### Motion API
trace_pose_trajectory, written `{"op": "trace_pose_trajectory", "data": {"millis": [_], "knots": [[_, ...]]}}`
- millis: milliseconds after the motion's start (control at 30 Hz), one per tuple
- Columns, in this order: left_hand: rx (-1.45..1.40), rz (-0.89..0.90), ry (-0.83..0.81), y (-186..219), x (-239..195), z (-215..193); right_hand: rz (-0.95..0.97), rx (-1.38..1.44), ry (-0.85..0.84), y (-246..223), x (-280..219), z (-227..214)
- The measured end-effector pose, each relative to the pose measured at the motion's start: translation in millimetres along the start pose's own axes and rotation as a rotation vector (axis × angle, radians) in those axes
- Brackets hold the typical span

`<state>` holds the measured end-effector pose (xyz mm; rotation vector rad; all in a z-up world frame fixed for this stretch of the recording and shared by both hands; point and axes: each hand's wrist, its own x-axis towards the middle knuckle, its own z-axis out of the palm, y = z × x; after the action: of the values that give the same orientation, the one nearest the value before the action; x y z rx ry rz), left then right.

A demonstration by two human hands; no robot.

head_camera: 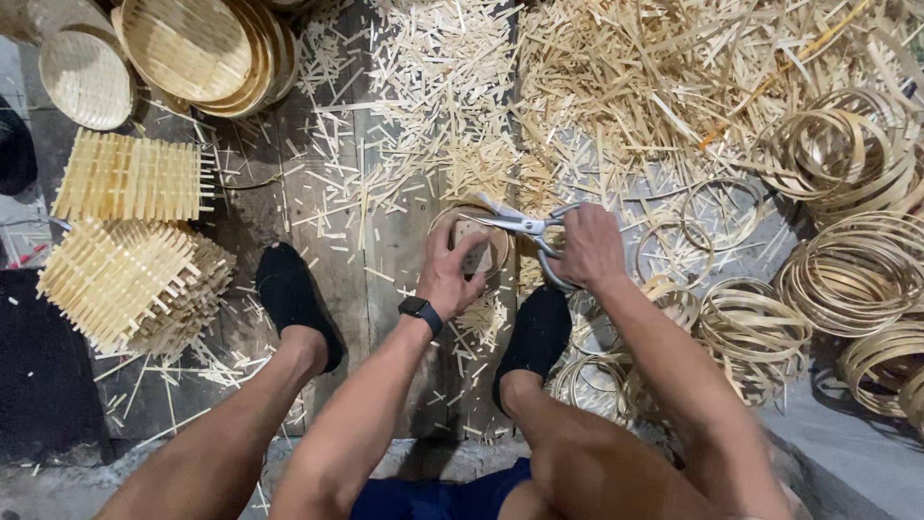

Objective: The person weaves thin bamboo strips into small round bowls using a wooden jig and shears. They repeatedly place a bamboo ring on the jig, trim excess material, and stack the finished bowls.

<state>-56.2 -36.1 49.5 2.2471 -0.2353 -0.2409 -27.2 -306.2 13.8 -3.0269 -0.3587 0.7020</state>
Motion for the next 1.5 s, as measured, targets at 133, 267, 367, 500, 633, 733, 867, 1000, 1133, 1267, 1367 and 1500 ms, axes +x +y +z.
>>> {"op": "trace_pose_trajectory", "data": {"millis": [133,267,367,500,633,733,867,1000,1133,1267,1367,1500], "knots": [[-0.051,-0.070,0.043,5.5,0.8,-4.6,-0.008,0.015,-0.030,1.0,6.2,3.3],[-0.079,-0.132,0.139,11.8,-4.6,6.4,-0.039,0.063,0.084,16.9,-2.0,9.3],[-0.005,-0.075,0.071,9.5,-7.2,8.7,-0.019,-0.014,0.027,12.9,0.8,14.2],[-0.017,-0.022,0.055,4.8,-5.8,2.2,-0.052,-0.040,0.115,7.5,3.2,15.5],[-0.058,-0.079,-0.042,0.2,-5.5,-3.7,0.103,0.138,-0.126,24.0,-3.8,8.5],[-0.064,-0.072,-0.070,-1.7,-5.8,-7.3,0.130,0.184,-0.083,29.2,-6.1,0.7],[-0.053,-0.019,-0.133,-2.8,-2.0,-10.8,0.006,-0.032,-0.139,15.6,-2.6,-3.8],[0.019,-0.004,-0.280,-9.3,3.3,-18.2,-0.061,0.074,0.057,3.8,-3.9,-4.6],[-0.002,0.100,-0.313,-19.9,8.2,-22.9,0.130,0.246,-0.165,13.0,-6.6,-7.2],[-0.072,-0.120,-0.134,-37.0,19.0,-14.2,0.443,0.378,0.064,26.2,-3.8,1.5],[-0.111,-0.373,-0.031,-58.1,38.7,-8.0,0.407,0.206,0.376,24.6,-0.7,13.6],[-0.129,-0.730,-0.194,-64.6,54.5,-1.3,0.266,0.727,0.179,-7.1,-0.7,17.2]]}}
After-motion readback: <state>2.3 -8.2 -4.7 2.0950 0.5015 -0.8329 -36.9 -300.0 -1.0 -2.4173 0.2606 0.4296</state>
